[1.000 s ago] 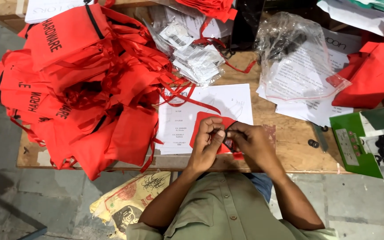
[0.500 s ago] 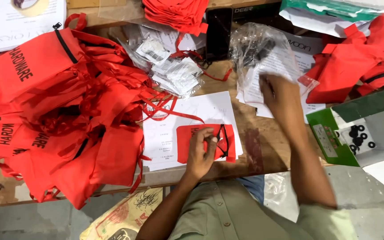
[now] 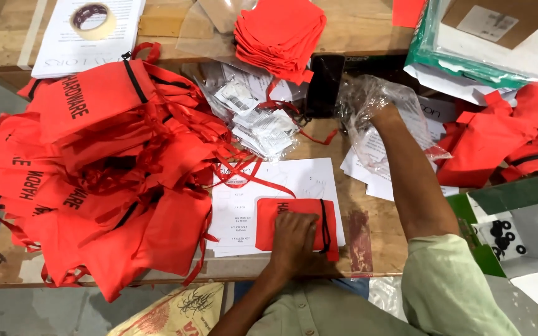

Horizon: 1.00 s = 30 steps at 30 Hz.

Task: Packing small hardware components into small red pouches with instruction sheets.

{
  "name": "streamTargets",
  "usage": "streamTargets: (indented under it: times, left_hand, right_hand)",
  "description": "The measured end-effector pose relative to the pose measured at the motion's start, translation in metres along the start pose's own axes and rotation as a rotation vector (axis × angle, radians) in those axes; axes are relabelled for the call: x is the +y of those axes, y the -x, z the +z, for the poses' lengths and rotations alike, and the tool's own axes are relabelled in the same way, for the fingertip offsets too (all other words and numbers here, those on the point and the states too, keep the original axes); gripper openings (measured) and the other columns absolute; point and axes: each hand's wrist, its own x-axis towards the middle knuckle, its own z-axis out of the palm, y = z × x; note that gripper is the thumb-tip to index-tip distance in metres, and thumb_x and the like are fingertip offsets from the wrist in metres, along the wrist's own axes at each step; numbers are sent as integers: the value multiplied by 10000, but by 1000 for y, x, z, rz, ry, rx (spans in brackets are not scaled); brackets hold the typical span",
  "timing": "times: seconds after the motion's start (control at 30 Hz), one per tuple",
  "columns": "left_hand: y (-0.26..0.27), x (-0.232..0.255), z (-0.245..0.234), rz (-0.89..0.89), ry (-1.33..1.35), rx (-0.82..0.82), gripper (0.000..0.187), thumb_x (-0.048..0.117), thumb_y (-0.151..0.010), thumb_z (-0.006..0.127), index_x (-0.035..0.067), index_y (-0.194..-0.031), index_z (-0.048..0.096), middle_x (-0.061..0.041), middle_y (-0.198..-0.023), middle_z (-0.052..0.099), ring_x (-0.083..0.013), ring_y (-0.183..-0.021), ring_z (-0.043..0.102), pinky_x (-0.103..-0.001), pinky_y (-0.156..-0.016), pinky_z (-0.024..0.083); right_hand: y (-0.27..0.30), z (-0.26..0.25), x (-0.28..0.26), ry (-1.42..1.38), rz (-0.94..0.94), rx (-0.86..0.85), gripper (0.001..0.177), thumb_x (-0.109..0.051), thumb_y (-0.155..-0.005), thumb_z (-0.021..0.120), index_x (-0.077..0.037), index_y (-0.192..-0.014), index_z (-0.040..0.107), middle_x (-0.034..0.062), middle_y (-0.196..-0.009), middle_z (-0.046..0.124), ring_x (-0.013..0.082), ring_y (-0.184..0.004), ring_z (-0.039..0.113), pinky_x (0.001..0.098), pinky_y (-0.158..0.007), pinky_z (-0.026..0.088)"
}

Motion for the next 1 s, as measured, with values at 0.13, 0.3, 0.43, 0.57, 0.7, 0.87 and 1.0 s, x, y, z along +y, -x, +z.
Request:
streamTargets:
  times: [0.13,0.3,0.43,0.57,0.7,0.87,1.0]
  left_hand:
    - [-4,4,-5,9,2,-13,205,53,-940,625,73,-1141,658,-110,-1060,675,-329,-1006,594,-503,-979,408]
    - [-7,10,-12,-11,5,-39,198,50,-945,619,71,-1136,666,-113,-1051,670,-336,-1000,589,-494,-968,411]
    - [-6,7,-10,18,3,-23,206,50,-936,620,73,-1134,667,-111,-1062,672,-339,-1011,592,-497,-974,411]
    - [-3,5,-7,11,1,-43,218,52,-920,630,83,-1131,676,-112,-1051,670,-343,-1016,590,-500,-969,409]
    - [-9,8,-10,13,-5,-62,221,44,-909,632,81,-1121,678,-117,-1040,661,-344,-1016,588,-499,-975,402]
    - [-11,12,-7,-3,24,-37,212,51,-909,640,72,-1114,684,-123,-1072,664,-338,-1039,594,-489,-969,419]
    - [-4,13,-13,-210,272,56,212,101,-948,650,50,-1152,676,-140,-1151,667,-301,-1109,630,-439,-987,481]
  right_hand:
    - [9,4,-3,30,53,-64,602,-290,-743,725,-57,-1294,657,203,-1297,654,369,-1201,625,447,-1015,500]
    - [19,27,6,81,128,-173,522,-351,-852,680,-105,-1313,671,149,-1390,642,328,-1273,613,431,-1056,494]
    - [10,29,12,74,-65,-2,498,-339,-836,685,-95,-1270,681,176,-1339,651,350,-1238,618,459,-1034,487]
    - [28,50,23,308,215,35,597,-382,-861,665,60,-1262,641,222,-1059,660,323,-999,651,426,-893,522]
    - [46,-12,-9,23,401,-226,324,-289,-1130,527,-40,-1073,727,163,-997,704,269,-958,687,428,-904,564]
    - [93,-47,-32,-877,296,412,272,-75,-860,696,43,-1104,685,182,-1034,693,251,-896,662,388,-763,569]
    - [153,-196,-121,-1065,539,196,108,-30,-870,751,43,-949,758,119,-835,755,161,-746,723,314,-696,581]
